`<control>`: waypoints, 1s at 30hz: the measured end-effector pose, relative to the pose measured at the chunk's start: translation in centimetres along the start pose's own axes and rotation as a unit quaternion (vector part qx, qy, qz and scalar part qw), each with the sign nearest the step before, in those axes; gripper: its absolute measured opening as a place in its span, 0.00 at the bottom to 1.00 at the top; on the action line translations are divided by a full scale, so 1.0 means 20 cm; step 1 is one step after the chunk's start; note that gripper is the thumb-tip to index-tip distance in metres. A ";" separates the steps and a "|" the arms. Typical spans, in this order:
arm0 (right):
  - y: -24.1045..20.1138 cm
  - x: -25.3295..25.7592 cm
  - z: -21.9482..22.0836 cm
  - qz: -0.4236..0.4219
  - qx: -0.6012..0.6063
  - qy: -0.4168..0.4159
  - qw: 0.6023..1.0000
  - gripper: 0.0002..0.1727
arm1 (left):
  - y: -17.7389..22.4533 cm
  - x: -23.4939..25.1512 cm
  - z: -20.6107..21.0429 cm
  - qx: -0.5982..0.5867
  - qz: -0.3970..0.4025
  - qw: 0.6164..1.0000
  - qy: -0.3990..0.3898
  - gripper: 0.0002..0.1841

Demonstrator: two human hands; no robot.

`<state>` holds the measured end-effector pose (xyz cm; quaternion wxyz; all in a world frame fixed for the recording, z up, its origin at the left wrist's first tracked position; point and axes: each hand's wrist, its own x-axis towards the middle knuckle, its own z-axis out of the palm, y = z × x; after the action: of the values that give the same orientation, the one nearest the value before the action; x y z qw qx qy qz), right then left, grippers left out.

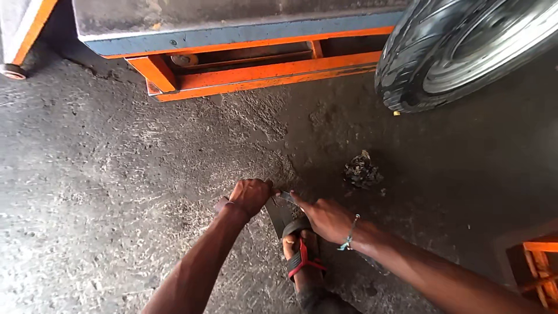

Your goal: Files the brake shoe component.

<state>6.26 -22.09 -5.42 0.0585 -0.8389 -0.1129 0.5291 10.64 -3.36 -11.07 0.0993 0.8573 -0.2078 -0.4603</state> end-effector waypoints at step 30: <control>0.02 -0.02 0.14 0.014 -0.004 0.107 0.994 0.33 | -0.04 0.00 -0.01 -0.051 0.016 0.998 -0.020 0.28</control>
<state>3.62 -22.56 -6.42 0.0599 -0.8926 -0.0963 0.4363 11.01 -2.57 -11.22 0.1462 0.8386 -0.1991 -0.4855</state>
